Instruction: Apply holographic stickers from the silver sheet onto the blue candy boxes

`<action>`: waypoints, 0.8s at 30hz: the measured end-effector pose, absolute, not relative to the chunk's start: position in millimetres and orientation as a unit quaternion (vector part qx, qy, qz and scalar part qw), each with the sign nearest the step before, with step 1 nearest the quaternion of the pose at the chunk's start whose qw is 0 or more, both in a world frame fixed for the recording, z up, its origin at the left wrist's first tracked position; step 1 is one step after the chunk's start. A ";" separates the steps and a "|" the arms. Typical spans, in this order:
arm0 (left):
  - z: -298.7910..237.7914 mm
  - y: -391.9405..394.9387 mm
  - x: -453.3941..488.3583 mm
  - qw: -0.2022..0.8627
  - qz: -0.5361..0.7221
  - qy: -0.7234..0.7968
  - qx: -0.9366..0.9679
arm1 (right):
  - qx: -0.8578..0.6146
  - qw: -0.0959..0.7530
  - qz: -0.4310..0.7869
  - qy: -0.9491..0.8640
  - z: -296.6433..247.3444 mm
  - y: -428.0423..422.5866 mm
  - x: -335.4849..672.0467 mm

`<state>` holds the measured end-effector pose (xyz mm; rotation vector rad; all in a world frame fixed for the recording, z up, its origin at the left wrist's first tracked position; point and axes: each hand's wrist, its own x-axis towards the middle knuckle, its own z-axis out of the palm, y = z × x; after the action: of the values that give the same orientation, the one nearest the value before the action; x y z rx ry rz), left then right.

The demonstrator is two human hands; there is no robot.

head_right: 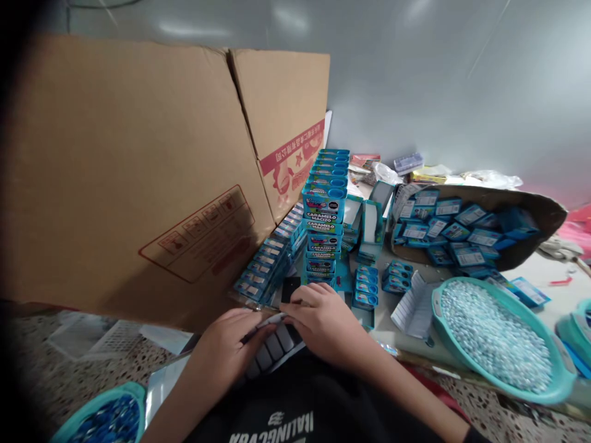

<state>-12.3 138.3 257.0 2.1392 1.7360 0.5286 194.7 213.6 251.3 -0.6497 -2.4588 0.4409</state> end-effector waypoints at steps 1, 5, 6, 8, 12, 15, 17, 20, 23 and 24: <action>256.4 138.5 -12.4 0.174 0.188 0.618 0.744 | -0.237 0.301 0.139 -0.913 249.1 212.8 194.3; 255.5 139.7 -10.9 0.204 0.192 0.644 0.713 | -0.232 0.363 0.095 -0.898 241.6 209.8 192.5; 255.6 140.2 -10.7 0.213 0.191 0.649 0.704 | -0.235 0.370 0.095 -0.894 240.5 209.3 192.4; 255.3 141.8 -11.7 0.241 0.191 0.661 0.685 | -0.237 0.377 0.094 -0.891 239.0 208.7 193.2; 248.0 150.5 -24.3 0.251 0.200 0.730 0.603 | -0.230 0.342 0.139 -0.900 237.1 207.2 197.9; 237.9 164.6 -40.6 0.190 0.178 0.801 0.539 | -0.224 0.339 0.260 -0.876 237.4 204.6 203.3; 233.0 178.0 -50.4 0.148 0.150 0.819 0.533 | -0.223 0.365 0.363 -0.828 238.3 202.3 207.7; 230.4 204.4 -58.8 0.087 0.122 0.820 0.552 | -0.250 0.404 0.468 -0.745 238.9 199.4 215.9; 228.0 237.6 -60.7 0.021 0.110 0.805 0.582 | -0.306 0.429 0.473 -0.706 235.6 198.3 226.1; 225.9 249.8 -60.8 0.002 0.100 0.796 0.597 | -0.329 0.437 0.464 -0.697 233.3 198.3 229.6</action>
<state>-60.8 249.8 225.9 1.8729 2.4970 0.3121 229.6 198.3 233.3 -0.8173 -1.7332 1.1546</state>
